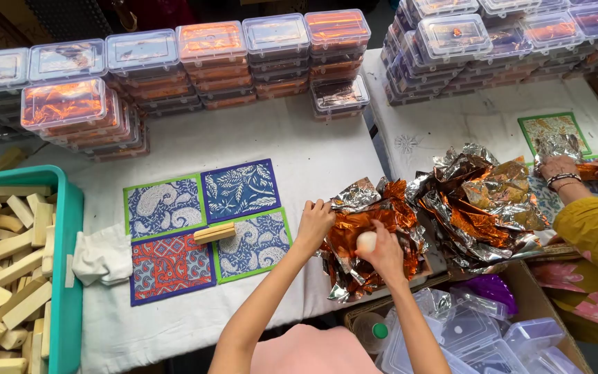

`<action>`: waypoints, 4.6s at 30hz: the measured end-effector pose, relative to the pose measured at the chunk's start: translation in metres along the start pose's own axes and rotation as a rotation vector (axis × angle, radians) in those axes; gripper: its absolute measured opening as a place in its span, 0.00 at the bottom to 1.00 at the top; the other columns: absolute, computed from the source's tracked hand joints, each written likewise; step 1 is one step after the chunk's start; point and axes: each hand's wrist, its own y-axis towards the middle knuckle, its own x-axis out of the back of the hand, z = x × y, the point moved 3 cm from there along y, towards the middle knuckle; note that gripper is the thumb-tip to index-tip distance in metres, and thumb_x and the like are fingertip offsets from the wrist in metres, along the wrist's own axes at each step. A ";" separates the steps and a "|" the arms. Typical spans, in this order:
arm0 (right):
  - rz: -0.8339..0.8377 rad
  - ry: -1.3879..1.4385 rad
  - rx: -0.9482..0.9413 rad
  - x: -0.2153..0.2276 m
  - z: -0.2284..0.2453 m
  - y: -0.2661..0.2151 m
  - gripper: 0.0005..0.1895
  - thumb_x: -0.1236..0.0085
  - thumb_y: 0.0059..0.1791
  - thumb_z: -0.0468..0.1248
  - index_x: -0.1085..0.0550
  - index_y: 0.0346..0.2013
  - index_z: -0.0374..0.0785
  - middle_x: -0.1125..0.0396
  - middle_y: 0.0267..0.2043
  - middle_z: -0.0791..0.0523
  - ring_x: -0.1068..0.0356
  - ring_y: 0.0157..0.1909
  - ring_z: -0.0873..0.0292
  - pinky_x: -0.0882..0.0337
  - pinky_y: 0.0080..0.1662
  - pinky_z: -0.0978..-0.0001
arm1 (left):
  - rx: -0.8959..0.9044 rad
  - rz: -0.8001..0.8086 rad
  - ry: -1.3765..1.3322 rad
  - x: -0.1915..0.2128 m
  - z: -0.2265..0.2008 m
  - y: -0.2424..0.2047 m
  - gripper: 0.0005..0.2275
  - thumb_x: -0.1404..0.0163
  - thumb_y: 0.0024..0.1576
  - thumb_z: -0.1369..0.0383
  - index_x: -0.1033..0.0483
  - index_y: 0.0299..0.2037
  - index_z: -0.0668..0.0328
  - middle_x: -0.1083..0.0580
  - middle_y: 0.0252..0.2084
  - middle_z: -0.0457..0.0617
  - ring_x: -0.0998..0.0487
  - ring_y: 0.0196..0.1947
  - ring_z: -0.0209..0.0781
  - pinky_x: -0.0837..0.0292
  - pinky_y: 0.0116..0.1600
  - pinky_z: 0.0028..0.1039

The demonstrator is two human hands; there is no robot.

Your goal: The person wraps small wooden blocks in shiny orange foil, then wipes them with a white cloth. They repeat the wrapping process with another block and place the finished items into a clear plastic container.

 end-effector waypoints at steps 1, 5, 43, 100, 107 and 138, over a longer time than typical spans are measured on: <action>0.003 0.001 0.000 0.007 0.003 -0.003 0.52 0.24 0.30 0.47 0.37 0.66 0.43 0.29 0.51 0.49 0.31 0.51 0.42 0.28 0.51 0.49 | 0.001 0.003 -0.001 0.012 0.000 -0.001 0.02 0.43 0.51 0.69 0.21 0.27 0.54 0.24 0.36 0.46 0.27 0.44 0.42 0.36 0.49 0.36; -0.030 0.092 -0.133 0.024 -0.001 -0.009 0.51 0.24 0.31 0.49 0.36 0.65 0.44 0.27 0.51 0.51 0.31 0.53 0.44 0.30 0.53 0.49 | 0.058 -0.151 -0.136 0.071 0.005 -0.004 0.04 0.42 0.50 0.66 0.20 0.30 0.55 0.25 0.37 0.45 0.26 0.44 0.43 0.35 0.50 0.37; 0.314 1.390 -0.236 -0.170 0.274 0.002 0.47 0.38 0.46 0.27 0.52 0.73 0.45 0.32 0.60 0.46 0.27 0.55 0.54 0.23 0.51 0.64 | 1.031 -0.349 -0.828 0.095 0.221 -0.274 0.14 0.39 0.54 0.58 0.16 0.36 0.62 0.21 0.48 0.47 0.19 0.47 0.41 0.25 0.48 0.35; 0.241 -0.022 0.668 -0.206 0.306 0.026 0.31 0.31 0.39 0.35 0.28 0.57 0.46 0.30 0.51 0.58 0.31 0.57 0.52 0.30 0.55 0.58 | 0.701 -0.324 -0.413 0.114 0.249 -0.262 0.17 0.46 0.60 0.68 0.25 0.60 0.55 0.21 0.41 0.52 0.20 0.40 0.47 0.24 0.47 0.38; 0.167 0.092 0.343 -0.159 0.245 0.037 0.28 0.27 0.37 0.39 0.24 0.52 0.44 0.26 0.49 0.53 0.27 0.50 0.49 0.27 0.50 0.58 | 0.250 -0.175 -0.189 0.005 0.200 -0.239 0.17 0.49 0.57 0.71 0.28 0.57 0.66 0.26 0.61 0.53 0.26 0.61 0.49 0.33 0.64 0.38; 0.392 0.292 0.477 -0.196 0.318 0.050 0.28 0.29 0.38 0.36 0.24 0.53 0.42 0.28 0.48 0.54 0.27 0.51 0.49 0.27 0.51 0.60 | 0.664 -0.155 -0.392 0.006 0.191 -0.305 0.08 0.50 0.68 0.62 0.19 0.46 0.52 0.19 0.45 0.45 0.21 0.46 0.38 0.38 0.72 0.41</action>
